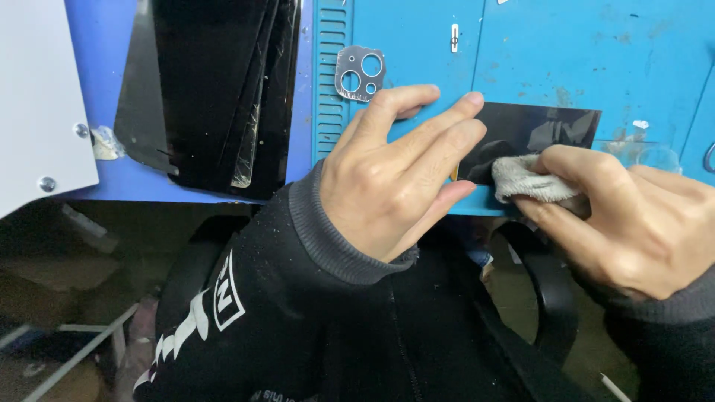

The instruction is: Cleaning an electronic device screen using a cloth, liquid spray, and a metal scraping tool on a repair workbench.

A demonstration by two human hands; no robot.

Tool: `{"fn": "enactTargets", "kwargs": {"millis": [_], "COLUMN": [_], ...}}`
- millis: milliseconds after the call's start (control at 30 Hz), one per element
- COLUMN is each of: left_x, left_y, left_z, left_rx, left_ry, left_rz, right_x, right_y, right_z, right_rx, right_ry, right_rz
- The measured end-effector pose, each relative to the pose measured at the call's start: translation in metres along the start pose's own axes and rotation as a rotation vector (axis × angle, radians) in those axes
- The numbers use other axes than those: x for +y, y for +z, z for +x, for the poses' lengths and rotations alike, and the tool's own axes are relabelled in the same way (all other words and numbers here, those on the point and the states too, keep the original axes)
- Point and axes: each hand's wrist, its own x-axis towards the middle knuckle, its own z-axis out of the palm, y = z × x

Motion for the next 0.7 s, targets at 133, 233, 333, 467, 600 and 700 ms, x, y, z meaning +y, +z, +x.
{"fn": "enactTargets", "kwargs": {"millis": [133, 233, 333, 467, 600, 700], "left_x": [-0.001, 0.001, -0.001, 0.002, 0.001, 0.002], "left_y": [-0.001, 0.001, 0.002, -0.001, -0.002, 0.0], "left_z": [0.0, 0.0, -0.003, 0.003, 0.003, -0.001], "left_rx": [-0.002, -0.004, -0.005, -0.008, -0.009, -0.02], "left_ry": [-0.005, -0.002, -0.014, -0.006, -0.011, -0.012], "left_rz": [-0.001, -0.007, 0.003, 0.001, -0.005, -0.006], "right_x": [0.004, 0.002, 0.003, 0.001, 0.009, 0.002], "right_y": [0.001, 0.0, 0.0, -0.003, 0.001, -0.004], "right_z": [-0.007, -0.002, -0.006, 0.0, -0.015, 0.0], "right_rx": [-0.041, -0.024, -0.026, -0.025, -0.018, -0.03], "right_ry": [0.001, -0.009, -0.005, 0.008, -0.008, 0.008], "right_rz": [0.015, -0.009, -0.02, -0.077, -0.043, -0.042]}}
